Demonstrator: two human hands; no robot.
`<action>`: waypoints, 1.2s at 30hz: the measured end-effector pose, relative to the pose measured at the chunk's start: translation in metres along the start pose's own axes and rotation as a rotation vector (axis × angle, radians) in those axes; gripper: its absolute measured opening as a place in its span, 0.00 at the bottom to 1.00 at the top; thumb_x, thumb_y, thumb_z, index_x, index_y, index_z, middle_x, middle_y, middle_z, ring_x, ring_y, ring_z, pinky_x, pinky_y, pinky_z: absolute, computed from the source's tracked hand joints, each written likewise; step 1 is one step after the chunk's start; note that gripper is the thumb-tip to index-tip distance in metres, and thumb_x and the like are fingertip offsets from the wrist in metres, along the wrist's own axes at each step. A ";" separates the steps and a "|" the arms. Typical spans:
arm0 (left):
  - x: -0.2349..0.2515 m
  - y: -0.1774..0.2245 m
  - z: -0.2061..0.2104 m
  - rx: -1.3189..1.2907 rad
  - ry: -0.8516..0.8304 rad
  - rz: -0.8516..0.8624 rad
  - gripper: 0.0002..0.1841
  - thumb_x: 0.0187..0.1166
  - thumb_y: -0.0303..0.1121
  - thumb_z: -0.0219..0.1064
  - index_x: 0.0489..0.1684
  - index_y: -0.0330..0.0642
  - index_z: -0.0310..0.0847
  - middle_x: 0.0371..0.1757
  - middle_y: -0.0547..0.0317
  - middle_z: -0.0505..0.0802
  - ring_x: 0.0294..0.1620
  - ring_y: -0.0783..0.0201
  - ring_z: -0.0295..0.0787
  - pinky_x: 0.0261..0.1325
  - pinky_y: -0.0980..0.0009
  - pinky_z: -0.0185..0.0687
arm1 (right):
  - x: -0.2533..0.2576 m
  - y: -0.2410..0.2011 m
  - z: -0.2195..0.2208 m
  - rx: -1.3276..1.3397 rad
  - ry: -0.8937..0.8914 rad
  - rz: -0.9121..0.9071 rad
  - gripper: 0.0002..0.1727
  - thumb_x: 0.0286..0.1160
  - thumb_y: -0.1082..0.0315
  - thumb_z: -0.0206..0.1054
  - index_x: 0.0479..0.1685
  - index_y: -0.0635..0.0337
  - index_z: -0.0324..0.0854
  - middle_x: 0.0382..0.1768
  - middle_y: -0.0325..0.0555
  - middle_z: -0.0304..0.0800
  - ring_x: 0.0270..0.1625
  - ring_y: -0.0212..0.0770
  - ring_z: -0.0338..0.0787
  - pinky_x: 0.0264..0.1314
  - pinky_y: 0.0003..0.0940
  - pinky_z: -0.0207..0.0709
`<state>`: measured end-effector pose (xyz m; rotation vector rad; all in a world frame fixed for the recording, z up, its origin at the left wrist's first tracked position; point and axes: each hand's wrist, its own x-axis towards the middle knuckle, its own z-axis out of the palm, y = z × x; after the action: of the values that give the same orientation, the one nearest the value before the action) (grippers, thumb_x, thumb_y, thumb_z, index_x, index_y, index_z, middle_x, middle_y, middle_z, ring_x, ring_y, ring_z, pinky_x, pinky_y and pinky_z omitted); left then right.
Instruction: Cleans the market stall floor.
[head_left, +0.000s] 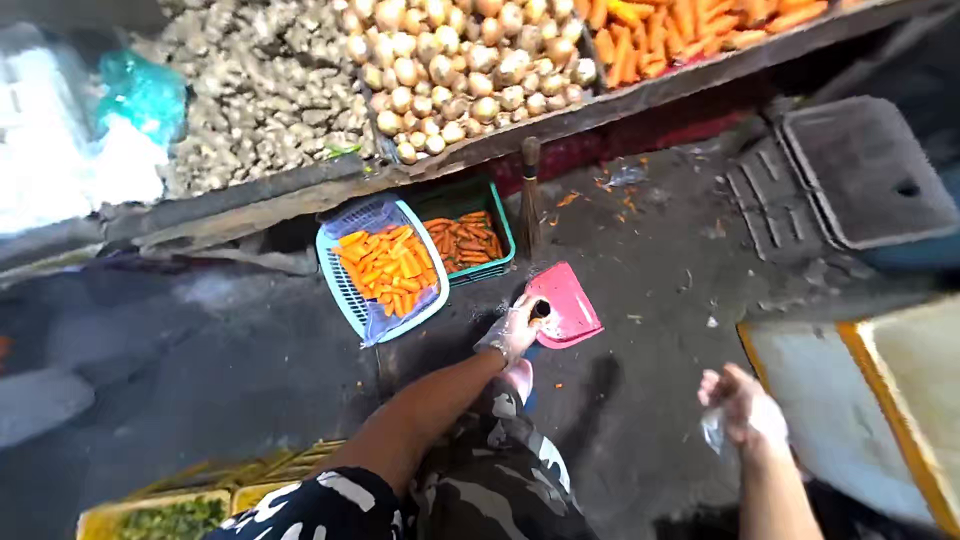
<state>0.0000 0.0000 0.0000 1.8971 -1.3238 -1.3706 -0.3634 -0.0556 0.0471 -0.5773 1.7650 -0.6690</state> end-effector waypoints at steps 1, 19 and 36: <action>0.003 0.001 0.001 -0.012 0.022 -0.018 0.24 0.86 0.39 0.64 0.80 0.43 0.74 0.82 0.44 0.79 0.80 0.51 0.79 0.83 0.55 0.72 | 0.032 -0.043 0.029 -0.013 -0.059 -0.013 0.17 0.95 0.55 0.43 0.43 0.52 0.72 0.21 0.33 0.81 0.21 0.30 0.82 0.24 0.29 0.81; 0.109 -0.017 0.021 -0.379 0.296 -0.349 0.22 0.78 0.27 0.69 0.72 0.36 0.81 0.78 0.39 0.81 0.81 0.51 0.78 0.83 0.58 0.72 | 0.276 -0.127 0.512 0.427 -0.776 0.493 0.46 0.74 0.19 0.43 0.84 0.40 0.62 0.67 0.50 0.86 0.68 0.55 0.87 0.68 0.59 0.83; 0.183 0.118 0.019 -0.069 0.274 -0.306 0.22 0.80 0.25 0.68 0.71 0.25 0.77 0.73 0.28 0.83 0.76 0.39 0.80 0.81 0.48 0.71 | 0.244 -0.213 0.132 -0.031 -0.687 0.376 0.31 0.84 0.64 0.53 0.86 0.43 0.49 0.41 0.53 0.89 0.32 0.49 0.92 0.29 0.43 0.87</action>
<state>-0.0596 -0.2104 -0.0010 2.2123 -0.8714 -1.2168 -0.2925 -0.3938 -0.0035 -0.4103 1.1851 -0.1444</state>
